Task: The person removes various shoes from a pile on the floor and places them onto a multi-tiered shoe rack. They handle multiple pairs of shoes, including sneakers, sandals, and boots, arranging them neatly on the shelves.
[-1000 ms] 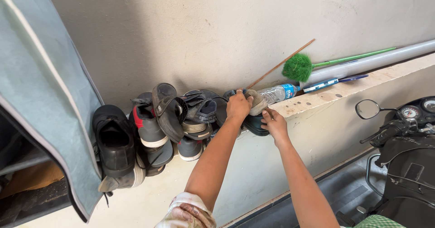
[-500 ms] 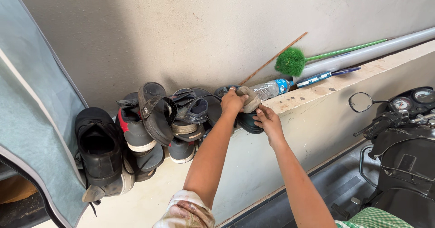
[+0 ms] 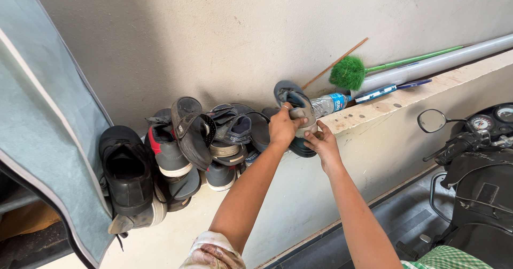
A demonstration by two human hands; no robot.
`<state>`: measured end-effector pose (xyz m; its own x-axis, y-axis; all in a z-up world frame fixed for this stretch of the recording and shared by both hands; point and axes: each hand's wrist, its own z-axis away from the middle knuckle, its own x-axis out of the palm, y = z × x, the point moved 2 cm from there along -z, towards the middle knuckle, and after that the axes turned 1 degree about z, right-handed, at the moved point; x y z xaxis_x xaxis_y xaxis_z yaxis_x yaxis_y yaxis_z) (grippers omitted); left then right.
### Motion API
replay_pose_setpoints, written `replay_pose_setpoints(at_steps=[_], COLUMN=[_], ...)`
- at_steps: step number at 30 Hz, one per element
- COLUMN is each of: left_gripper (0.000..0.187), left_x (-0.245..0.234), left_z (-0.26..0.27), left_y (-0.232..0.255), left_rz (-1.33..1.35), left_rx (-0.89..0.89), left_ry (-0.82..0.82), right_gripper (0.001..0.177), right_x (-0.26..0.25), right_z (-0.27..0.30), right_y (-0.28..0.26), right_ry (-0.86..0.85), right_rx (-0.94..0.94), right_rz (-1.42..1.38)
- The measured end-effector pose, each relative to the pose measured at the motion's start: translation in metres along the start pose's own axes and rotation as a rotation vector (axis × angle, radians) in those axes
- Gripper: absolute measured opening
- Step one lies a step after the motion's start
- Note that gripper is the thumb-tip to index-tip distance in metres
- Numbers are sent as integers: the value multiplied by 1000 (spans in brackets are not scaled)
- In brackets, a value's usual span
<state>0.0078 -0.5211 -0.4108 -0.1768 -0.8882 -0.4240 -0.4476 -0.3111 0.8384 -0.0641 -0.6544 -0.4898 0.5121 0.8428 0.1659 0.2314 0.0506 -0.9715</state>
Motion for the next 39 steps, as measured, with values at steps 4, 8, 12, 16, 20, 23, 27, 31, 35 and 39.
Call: replay_pose_setpoints(at_steps=[4,8,12,16,20,23,27,31,35,39], left_gripper=[54,52,51,49,50,54,53,51,48,48], left_x=[-6,-12,-26,-41,-61,-81,-112,-148,-187,-225], left_z=[14,24,36,44,54,66,83,103,123,143], left_y=[13,25,34,45,54,62,73,87,97,103], left_rz=[-17,-54,-70,-110,-128,-122,-181,-169,-171,-167], left_rx=[91,121,174,213,284,316,259,281,329,323], left_ry=[-7,-33,-46,-49,-4,24,-6,1,23,7], right_gripper=[86,89,88,85,87,88,86,90,89,89], right_x=[1,4,7,17,30,44,64,88,114,140], right_z=[3,5,10,20,36,50,70,93,114,138], right_y=[-3,-7,-14,-29,-47,-63,-83,-101,-117,-131], right_ry=[-27,-33,-45,-74,-90,-104,-137,-152,-178,-200], right_rx=[-10,-26,-49,-63,-45,-44,-75,-81,-118,-135], right_rz=[-42,-63,-67,-71,-30,-2,37,82,130,137])
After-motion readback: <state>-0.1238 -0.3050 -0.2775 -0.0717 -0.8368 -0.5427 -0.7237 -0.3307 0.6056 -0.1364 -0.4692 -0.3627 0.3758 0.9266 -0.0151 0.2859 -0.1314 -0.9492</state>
